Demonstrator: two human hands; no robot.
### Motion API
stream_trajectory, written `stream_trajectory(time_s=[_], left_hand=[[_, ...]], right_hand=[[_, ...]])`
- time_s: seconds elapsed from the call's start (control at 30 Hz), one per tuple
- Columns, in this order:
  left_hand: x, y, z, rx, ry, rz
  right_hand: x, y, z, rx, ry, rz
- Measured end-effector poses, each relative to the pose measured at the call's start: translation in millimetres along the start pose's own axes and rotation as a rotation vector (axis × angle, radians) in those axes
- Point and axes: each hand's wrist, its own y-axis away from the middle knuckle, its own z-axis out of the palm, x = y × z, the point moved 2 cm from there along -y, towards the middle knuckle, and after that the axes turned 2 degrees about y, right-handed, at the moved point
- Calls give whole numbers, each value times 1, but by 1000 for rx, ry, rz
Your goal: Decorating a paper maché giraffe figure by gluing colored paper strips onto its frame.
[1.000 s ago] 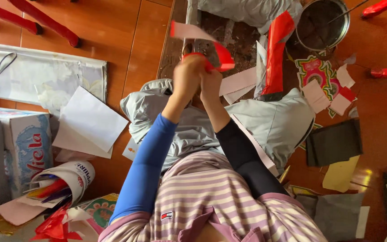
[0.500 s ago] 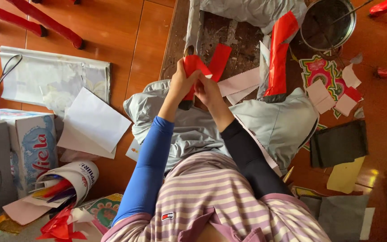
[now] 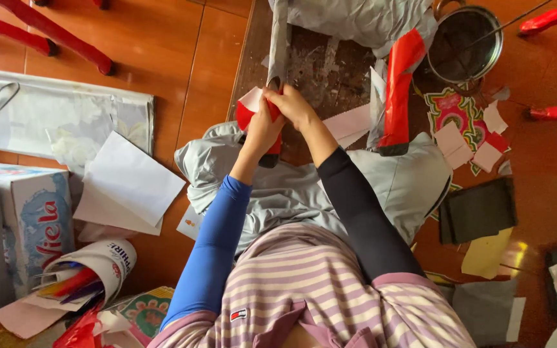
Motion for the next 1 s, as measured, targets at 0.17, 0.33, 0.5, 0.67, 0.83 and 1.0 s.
stream_trajectory(time_s=[0.17, 0.33, 0.5, 0.67, 0.83, 1.0], left_hand=[[28, 19, -25, -37, 327, 124], [37, 30, -42, 70, 281, 468], [91, 13, -88, 456, 471, 306], [117, -41, -104, 552, 361, 211], [168, -39, -77, 432, 147, 608], [102, -41, -65, 215, 283, 234]], right_hand=[[2, -3, 6, -169, -566, -33], [-8, 10, 13, -9, -649, -70], [-19, 19, 21, -1, -749, -9], [-83, 66, 19, 285, -272, -512], [-32, 50, 14, 735, 730, -947], [9, 15, -4, 676, 66, -289]])
